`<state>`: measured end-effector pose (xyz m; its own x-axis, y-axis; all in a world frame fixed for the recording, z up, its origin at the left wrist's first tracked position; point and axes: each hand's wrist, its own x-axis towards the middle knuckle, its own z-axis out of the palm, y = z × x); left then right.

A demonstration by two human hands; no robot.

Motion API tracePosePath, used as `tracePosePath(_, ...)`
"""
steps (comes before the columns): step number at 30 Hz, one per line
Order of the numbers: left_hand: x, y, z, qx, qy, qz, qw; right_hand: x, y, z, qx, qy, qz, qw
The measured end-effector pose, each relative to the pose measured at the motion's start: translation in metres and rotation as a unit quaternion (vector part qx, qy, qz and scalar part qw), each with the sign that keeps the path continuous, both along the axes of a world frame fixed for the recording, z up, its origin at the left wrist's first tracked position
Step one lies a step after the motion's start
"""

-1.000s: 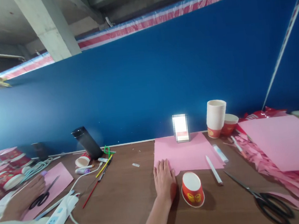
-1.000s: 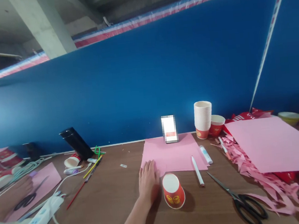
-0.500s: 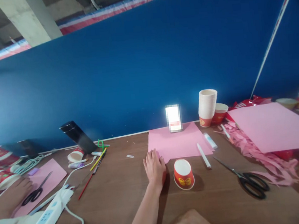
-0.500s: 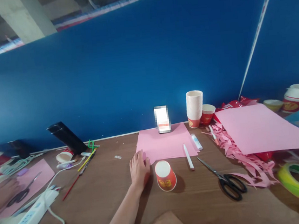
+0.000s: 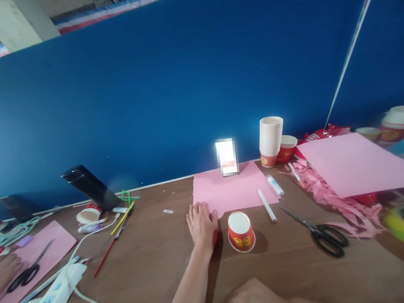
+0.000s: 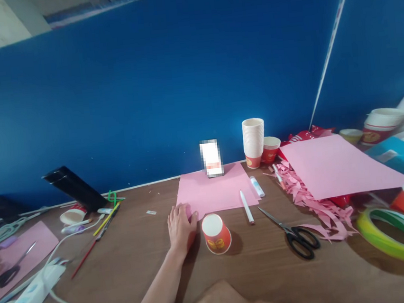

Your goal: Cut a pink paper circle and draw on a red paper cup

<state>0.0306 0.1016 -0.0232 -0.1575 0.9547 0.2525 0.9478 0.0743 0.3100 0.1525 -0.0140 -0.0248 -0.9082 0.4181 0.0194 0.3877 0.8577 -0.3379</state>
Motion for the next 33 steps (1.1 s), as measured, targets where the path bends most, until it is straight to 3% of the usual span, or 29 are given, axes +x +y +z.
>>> tracePosePath(8, 0.001, 0.001, 0.001, -0.021, -0.025, -0.027, 0.999, 0.002, -0.001, 0.001, -0.008, 0.028, -0.007, 1.0)
tracePosePath(15, 0.001, 0.003, 0.0, -0.034, -0.02, -0.043, 0.998, 0.001, -0.001, -0.01, 0.017, 0.027, -0.007, 0.999)
tracePosePath(33, 0.0, 0.002, 0.002, 0.035, -0.027, -0.055, 0.997, 0.0, -0.001, -0.009, 0.019, 0.033, -0.016, 0.999)
